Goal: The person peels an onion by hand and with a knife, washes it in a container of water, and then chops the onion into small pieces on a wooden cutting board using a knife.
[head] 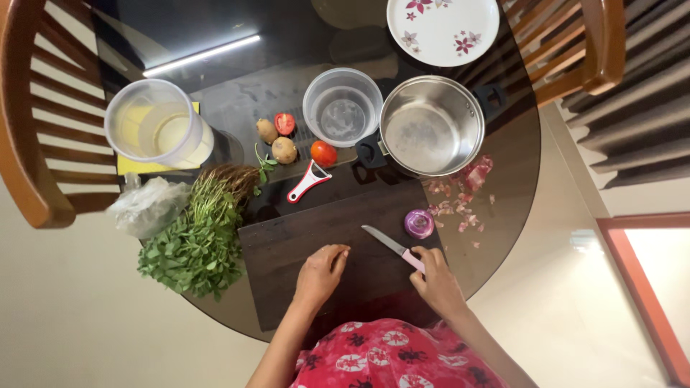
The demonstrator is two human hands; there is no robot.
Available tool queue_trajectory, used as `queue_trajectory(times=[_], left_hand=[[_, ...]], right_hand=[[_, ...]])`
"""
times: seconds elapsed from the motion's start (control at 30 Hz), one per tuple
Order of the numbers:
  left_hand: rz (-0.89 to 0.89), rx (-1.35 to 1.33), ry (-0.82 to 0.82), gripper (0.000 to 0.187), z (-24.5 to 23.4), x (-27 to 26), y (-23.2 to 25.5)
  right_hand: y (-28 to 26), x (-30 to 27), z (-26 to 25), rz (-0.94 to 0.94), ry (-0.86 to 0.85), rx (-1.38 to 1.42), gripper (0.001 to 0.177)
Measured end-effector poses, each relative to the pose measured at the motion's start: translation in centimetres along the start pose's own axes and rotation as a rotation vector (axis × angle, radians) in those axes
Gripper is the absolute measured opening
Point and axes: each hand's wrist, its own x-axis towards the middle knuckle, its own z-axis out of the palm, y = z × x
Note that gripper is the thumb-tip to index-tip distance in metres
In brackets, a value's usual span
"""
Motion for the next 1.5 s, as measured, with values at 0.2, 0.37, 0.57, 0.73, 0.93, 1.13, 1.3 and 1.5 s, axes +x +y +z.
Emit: queue_trajectory(times=[0.2,0.37,0.57,0.73,0.93,1.13,1.3,1.5], left_hand=[[-0.422,0.251,-0.165,0.033,-1.0,1.1,-1.2],[-0.075,0.167,-0.025,0.023,-1.6,2.2,-2.3],[0.336,0.037,-0.145,0.051,3.4,4.8,0.2],[0.345,0.125,-0.267,0.078,10.0,7.1,3.8],[0.219,0.136,-0.246,0.086,14.4,7.7,4.5],[0.122,0.050,-0.137,0.080,11.1,7.0,3.8],[-0.016,0.122,-0.116,0.082,9.9,6.5,2.4],[-0.032,0.042,-0.088,0.092,10.0,5.6,1.4]], right_hand=[[-1.1,-1.9,-0.1,0.195,0.222,0.139,0.031],[3.2,-0.9,0.5,0.567,0.371,0.033,0.037],[3.7,0.1,-1.2,0.301,0.388,0.096,0.037],[6.4,0.8,-1.1,0.613,-0.069,0.063,0.044],[10.8,0.2,-3.3,0.612,0.051,-0.025,0.044],[9.7,1.9,-4.6,0.617,-0.002,0.140,0.044],[6.1,2.5,-4.3,0.264,0.135,0.201,0.038],[1.7,2.7,-1.4,0.091,0.035,0.226,0.036]])
